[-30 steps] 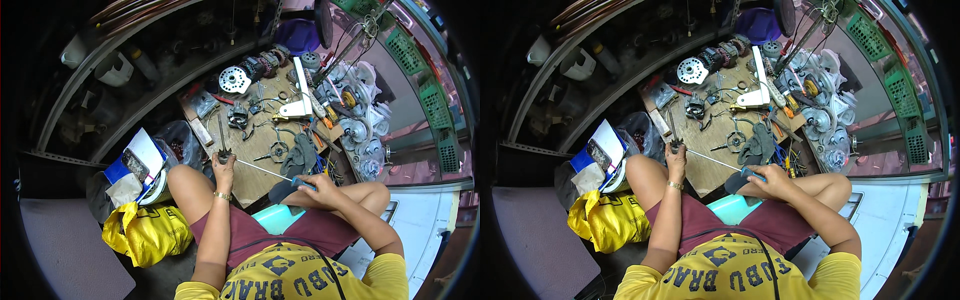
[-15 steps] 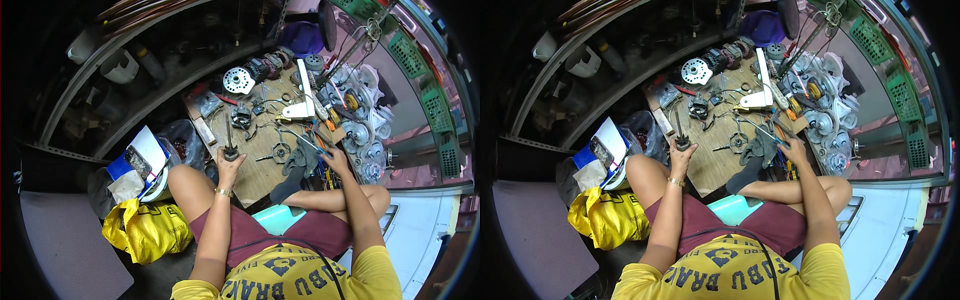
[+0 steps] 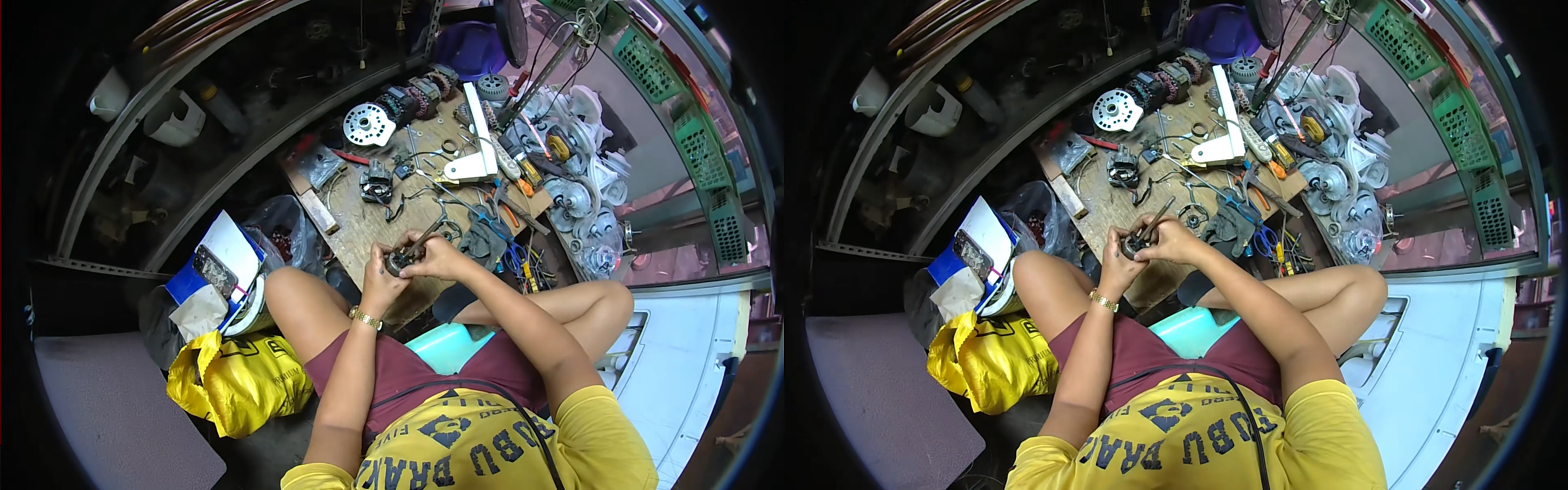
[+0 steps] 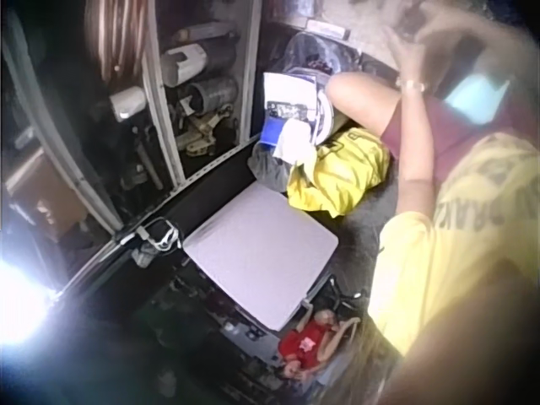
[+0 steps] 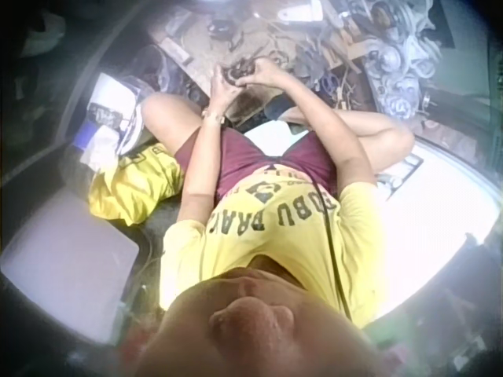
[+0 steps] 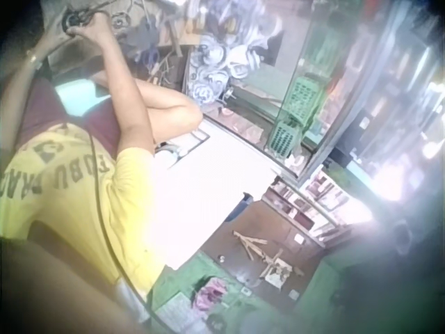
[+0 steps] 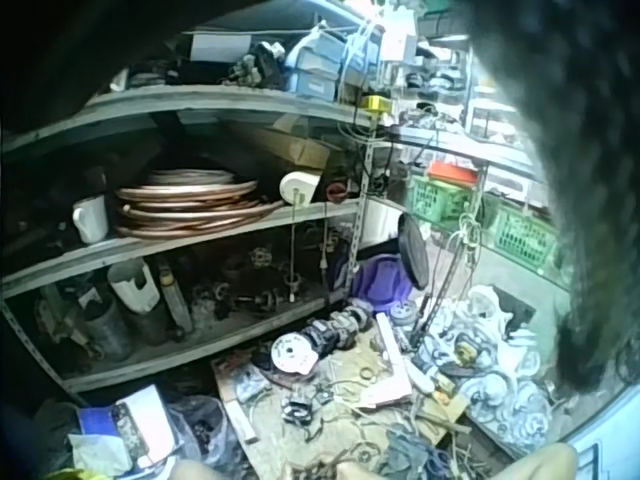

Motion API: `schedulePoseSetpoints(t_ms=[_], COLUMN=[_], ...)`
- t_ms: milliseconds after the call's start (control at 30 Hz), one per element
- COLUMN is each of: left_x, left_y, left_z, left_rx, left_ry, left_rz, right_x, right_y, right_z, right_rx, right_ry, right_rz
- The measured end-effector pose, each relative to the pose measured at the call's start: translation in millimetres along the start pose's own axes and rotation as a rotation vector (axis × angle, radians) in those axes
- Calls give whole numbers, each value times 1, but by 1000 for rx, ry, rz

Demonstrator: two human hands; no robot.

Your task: The person cleans motor components with a cloth, uses a screwdriver to pry and secure parts of the motor housing, and uses a hammer to tap pieces into place while seated on the floor.

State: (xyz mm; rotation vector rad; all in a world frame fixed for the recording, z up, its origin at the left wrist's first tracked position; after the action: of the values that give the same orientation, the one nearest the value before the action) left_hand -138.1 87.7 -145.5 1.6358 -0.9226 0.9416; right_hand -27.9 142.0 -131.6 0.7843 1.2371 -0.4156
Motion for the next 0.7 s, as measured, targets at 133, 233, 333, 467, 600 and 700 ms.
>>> schedulePoseSetpoints(t_ms=[133, 233, 333, 467, 600, 700], left_x=[15, 21, 29, 32, 40, 11], left_y=[3, 6, 1, -8, -23, -21], left_z=[5, 13, 18, 26, 33, 49], left_rx=[-65, -95, -194, -310, -485, -700], left_ry=[-28, -33, -13, 8, 114, 226], left_rz=[-37, -50, -45, 59, 216, 294], right_x=[4, 3, 3, -10, -10, -24], right_y=[-8, -18, -17, -17, -12, 27], right_z=[7, 11, 25, 37, 54, 61], right_rx=[-73, -188, -241, -297, -275, -146], right_ry=[-55, -124, -215, -289, -302, -272], right_rz=[-201, -116, -207, -135, -171, -267])
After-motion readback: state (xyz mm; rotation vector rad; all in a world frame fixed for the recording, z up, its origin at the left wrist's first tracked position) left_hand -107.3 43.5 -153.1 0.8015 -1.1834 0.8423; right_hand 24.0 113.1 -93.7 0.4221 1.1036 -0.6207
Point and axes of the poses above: each hand's wrist, its own z-axis away from the middle knuckle, its own y-axis out of the back of the hand, x = y × z, the point moved 10 cm from there along -z, towards the middle knuckle, and after that the axes turned 6 degrees about -z, right-handed, at the moved point
